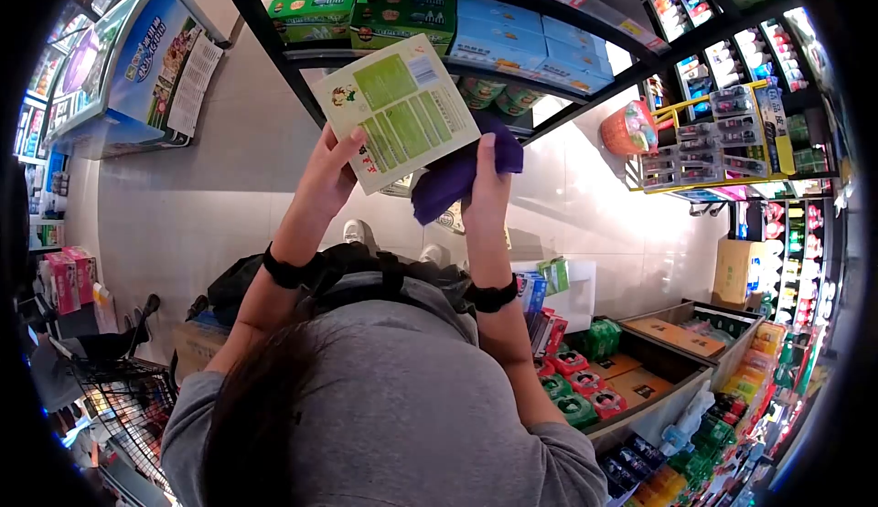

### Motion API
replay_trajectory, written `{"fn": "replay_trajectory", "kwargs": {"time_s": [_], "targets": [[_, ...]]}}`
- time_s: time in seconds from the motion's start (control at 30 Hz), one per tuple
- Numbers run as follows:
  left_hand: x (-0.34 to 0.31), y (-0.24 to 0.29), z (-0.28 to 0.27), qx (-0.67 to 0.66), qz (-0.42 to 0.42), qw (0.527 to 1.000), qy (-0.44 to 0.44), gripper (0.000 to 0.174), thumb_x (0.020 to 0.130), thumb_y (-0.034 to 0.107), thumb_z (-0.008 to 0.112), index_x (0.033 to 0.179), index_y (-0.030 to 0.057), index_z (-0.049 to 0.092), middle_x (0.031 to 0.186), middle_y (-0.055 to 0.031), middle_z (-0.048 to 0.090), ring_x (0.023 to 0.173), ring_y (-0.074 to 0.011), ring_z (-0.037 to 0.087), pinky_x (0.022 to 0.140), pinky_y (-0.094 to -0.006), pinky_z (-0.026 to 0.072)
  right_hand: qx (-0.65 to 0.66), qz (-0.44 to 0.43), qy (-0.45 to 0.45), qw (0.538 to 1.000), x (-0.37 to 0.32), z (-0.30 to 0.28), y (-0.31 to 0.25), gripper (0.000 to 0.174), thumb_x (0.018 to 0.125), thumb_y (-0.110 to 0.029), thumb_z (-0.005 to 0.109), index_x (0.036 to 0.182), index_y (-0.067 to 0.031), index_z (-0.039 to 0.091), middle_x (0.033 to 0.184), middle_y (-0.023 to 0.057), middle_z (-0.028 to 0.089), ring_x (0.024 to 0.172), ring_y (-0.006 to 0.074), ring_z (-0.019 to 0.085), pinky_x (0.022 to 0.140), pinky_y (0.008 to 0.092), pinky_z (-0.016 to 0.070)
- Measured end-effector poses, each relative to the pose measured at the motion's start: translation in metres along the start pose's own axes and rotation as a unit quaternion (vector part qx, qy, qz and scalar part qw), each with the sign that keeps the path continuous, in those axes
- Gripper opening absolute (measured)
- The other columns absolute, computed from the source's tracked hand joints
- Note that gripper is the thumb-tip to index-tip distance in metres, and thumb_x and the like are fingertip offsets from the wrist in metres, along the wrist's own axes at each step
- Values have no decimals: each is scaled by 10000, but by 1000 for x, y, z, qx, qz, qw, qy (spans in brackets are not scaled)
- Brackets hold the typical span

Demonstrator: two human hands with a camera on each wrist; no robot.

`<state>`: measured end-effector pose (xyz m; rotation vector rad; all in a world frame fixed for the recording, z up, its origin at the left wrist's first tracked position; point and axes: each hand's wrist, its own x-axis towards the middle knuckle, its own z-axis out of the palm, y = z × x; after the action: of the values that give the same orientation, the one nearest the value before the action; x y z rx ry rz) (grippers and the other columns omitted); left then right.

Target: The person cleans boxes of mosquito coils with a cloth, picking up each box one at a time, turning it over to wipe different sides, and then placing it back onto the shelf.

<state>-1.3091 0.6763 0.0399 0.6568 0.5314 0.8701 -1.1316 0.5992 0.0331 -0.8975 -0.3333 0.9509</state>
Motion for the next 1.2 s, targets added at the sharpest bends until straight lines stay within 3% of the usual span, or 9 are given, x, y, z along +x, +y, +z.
{"fn": "replay_trajectory", "kwargs": {"time_s": [0.1,0.13,0.27,0.3,0.33,0.4,0.73,1.0,1.2], "targets": [[-2,3,4,19,28,999,18,472,815,184,640,1165,47,355,1125,-75,491,1020,-167,519,861,-347,454,-74,-139,119,980,5,-3,-4,265,876,-149,554,1093,-2,518,1008,65,569,877,124,534,742,258,448],[-4,5,6,50,47,997,35,468,814,192,643,1155,39,361,1105,-74,500,990,-153,532,832,-325,464,-174,-239,48,954,8,-9,-11,248,868,-107,546,1077,23,524,927,47,594,804,104,549,699,240,445],[-1,5,9,47,-7,997,59,458,808,219,655,1120,16,387,1035,-68,530,869,-105,560,704,-246,480,-428,-233,16,873,-3,3,-26,273,828,-122,594,1063,11,557,853,47,614,694,101,565,665,257,460],[1,3,8,48,-7,997,58,458,808,219,655,1120,16,387,1035,-68,530,869,-105,560,704,-246,480,-466,-209,-36,859,-8,7,-21,287,806,-119,609,1066,-3,568,959,100,625,836,172,611,751,281,470],[4,0,5,85,7,993,77,452,807,227,657,1107,11,397,1017,-65,537,832,-91,559,664,-231,472,-534,-321,-69,779,-8,11,-14,318,792,-101,600,1094,-8,560,1095,142,590,1039,263,566,882,354,428],[5,-3,6,122,20,988,94,447,805,236,659,1095,7,407,999,-62,543,794,-76,557,623,-217,464,-606,-357,-149,695,-11,9,-13,361,760,-90,611,1108,-14,554,1178,152,541,1150,312,478,964,428,354],[3,-5,7,92,117,988,31,513,781,127,680,1181,18,378,1085,-74,522,978,-126,512,822,-257,441,-585,-355,-298,666,-22,35,-12,404,702,-99,616,1104,-100,577,1227,85,522,1207,271,428,1024,487,224],[-12,10,21,225,115,968,11,652,697,90,738,1199,-5,333,1097,-109,507,1000,-156,527,836,-280,453,-443,-280,-138,841,11,21,-11,369,773,-20,552,1141,4,550,1257,137,491,1259,277,363,1016,362,299],[-4,12,21,256,93,960,-66,758,666,153,785,1233,-3,308,1122,-102,493,1004,-142,508,849,-277,447,-471,-304,-309,768,4,47,-26,428,740,-35,599,1164,-67,551,1269,107,485,1262,307,348,1045,440,235]]}}
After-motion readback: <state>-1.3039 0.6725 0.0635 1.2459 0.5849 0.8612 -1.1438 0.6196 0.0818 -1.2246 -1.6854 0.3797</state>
